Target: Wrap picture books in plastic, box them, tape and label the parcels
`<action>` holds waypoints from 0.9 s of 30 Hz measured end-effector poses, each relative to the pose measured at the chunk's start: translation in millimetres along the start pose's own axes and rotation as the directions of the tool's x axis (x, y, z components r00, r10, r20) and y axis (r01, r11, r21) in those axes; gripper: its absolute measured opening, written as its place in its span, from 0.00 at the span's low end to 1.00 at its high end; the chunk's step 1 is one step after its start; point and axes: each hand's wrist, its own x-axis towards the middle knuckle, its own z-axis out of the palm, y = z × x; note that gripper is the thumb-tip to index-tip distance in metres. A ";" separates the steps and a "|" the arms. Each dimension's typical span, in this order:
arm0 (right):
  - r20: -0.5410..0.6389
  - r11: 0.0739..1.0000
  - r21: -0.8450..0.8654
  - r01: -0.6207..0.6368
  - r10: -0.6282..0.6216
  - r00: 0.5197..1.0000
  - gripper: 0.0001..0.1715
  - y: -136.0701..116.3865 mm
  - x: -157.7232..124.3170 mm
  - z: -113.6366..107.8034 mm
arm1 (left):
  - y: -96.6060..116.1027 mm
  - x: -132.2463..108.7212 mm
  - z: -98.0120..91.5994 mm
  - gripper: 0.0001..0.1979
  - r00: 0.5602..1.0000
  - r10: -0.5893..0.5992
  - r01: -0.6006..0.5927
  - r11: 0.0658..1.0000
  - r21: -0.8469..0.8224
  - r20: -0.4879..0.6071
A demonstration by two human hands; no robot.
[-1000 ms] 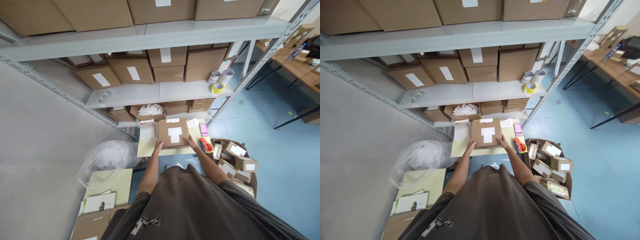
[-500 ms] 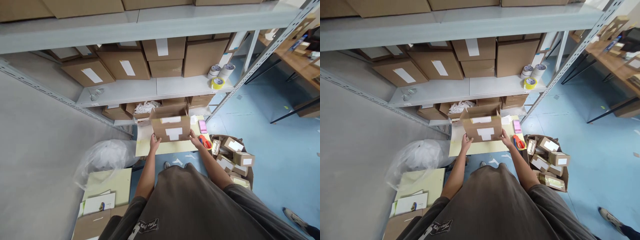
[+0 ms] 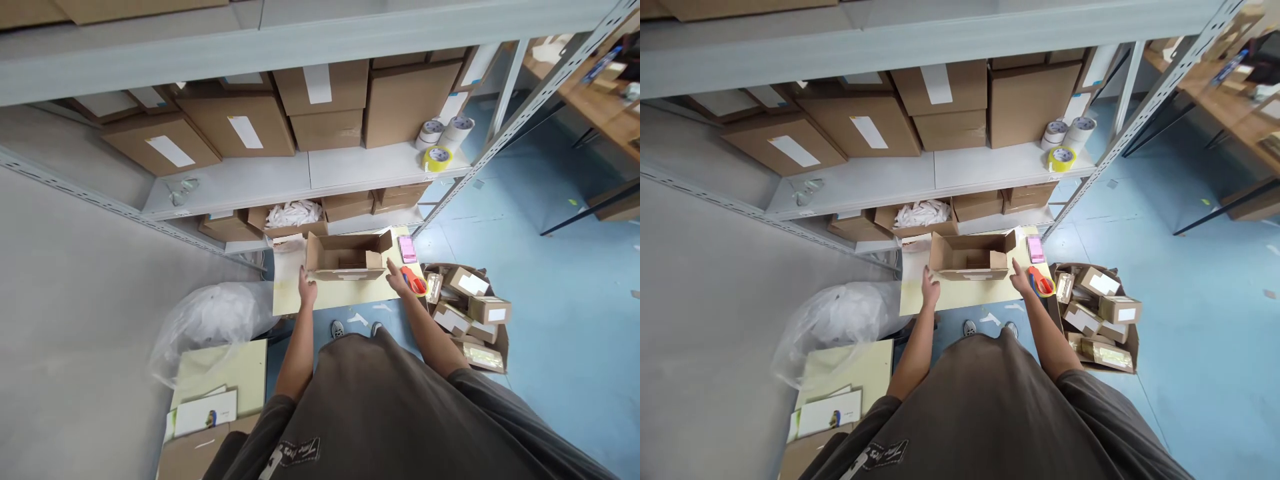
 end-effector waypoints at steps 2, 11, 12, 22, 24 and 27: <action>-0.119 0.997 0.077 0.024 -0.015 0.993 0.45 -13.4 6.1 -9.0 | 16.8 6.9 -10.3 0.36 0.967 0.152 -0.152 0.988 0.013 -0.206; 0.264 0.917 -0.221 0.332 -0.271 0.926 0.30 -119.0 40.7 48.1 | 70.4 61.5 -4.5 0.29 0.802 0.329 -0.523 0.790 0.320 0.499; 0.312 0.888 -0.304 0.344 -0.248 0.917 0.33 -120.1 42.6 52.7 | 64.2 65.1 -5.1 0.37 0.813 0.261 -0.495 0.780 0.383 0.520; 0.240 0.793 -0.534 0.293 -0.189 0.952 0.49 -70.1 13.5 21.0 | 3.8 51.2 7.4 0.54 0.825 0.092 -0.375 0.827 0.419 0.557; 0.140 0.801 -0.544 0.250 -0.207 0.968 0.49 -67.5 6.7 21.0 | 1.9 47.4 10.3 0.51 0.841 0.100 -0.360 0.837 0.412 0.532; 0.004 0.758 -0.629 0.172 -0.218 0.976 0.48 -65.8 5.0 16.6 | 0.3 43.7 10.8 0.45 0.846 0.159 -0.389 0.838 0.384 0.510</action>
